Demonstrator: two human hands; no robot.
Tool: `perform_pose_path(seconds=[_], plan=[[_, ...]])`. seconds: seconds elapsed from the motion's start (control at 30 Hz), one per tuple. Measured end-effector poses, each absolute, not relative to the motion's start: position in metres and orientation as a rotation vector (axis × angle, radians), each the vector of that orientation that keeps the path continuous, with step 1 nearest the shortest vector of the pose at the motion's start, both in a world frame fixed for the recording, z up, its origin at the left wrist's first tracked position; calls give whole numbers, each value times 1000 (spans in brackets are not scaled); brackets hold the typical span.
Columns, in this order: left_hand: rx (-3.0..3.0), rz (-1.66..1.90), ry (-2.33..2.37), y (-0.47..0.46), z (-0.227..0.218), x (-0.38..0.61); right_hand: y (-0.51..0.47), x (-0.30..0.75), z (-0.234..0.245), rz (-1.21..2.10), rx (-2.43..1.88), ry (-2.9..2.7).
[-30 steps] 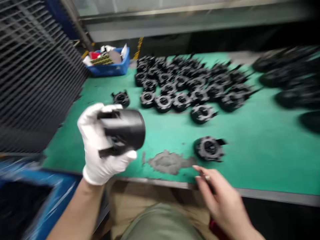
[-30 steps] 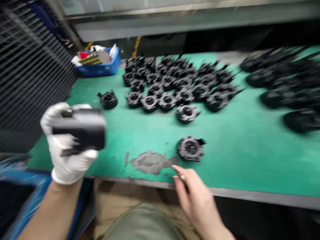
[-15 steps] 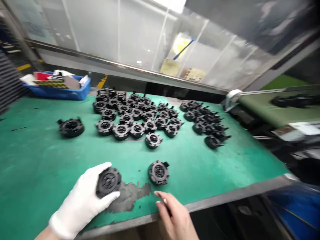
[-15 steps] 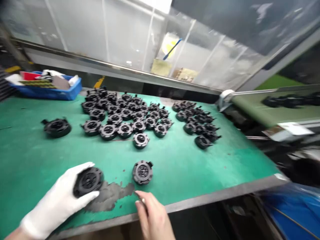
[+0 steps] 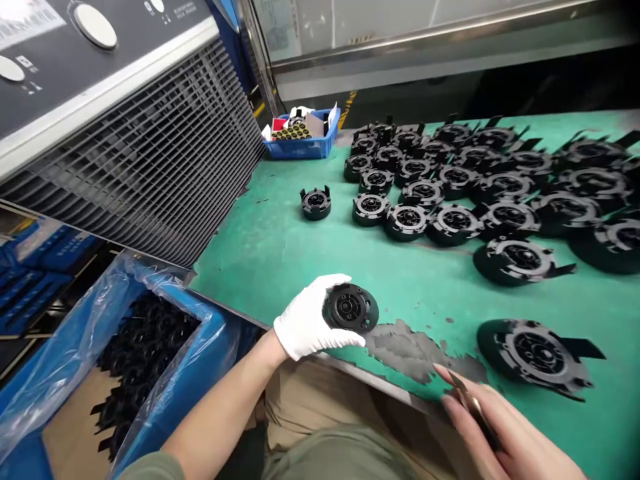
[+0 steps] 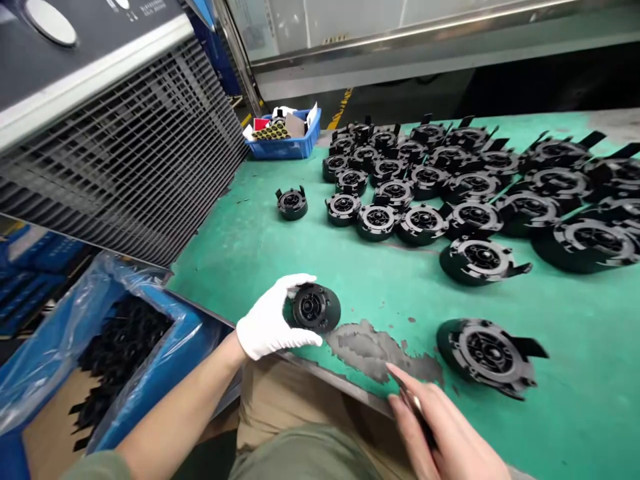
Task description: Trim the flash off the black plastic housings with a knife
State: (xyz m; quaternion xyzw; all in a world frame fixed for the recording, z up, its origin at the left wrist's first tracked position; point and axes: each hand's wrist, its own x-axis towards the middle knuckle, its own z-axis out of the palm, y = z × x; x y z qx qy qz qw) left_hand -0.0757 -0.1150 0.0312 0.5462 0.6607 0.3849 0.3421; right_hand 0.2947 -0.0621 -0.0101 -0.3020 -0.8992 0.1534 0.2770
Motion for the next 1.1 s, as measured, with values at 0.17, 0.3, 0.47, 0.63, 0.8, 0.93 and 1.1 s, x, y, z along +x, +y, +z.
perform_pose_path(seconds=[0.17, 0.3, 0.47, 0.63, 0.8, 0.93, 1.1], plan=[[1567, 761, 1689, -113, 45, -87, -51, 267, 14, 442, -828, -2438], [1367, 870, 1784, -125, 43, -90, -46, 259, 19, 448, -851, -2427], [1286, 793, 1949, -136, 36, -78, -45, 257, 13, 522, -866, -2418], [1486, 784, 1806, -130, 45, -86, -42, 252, 11, 532, -794, -2444], [1598, 768, 1706, -116, 58, -84, -42, 246, 17, 550, -786, -2427], [1597, 699, 1829, -100, 57, -60, -45, 244, 22, 613, -813, -2376], [1799, 528, 1731, -102, 60, -65, -46, 243, 32, 603, -782, -2397]])
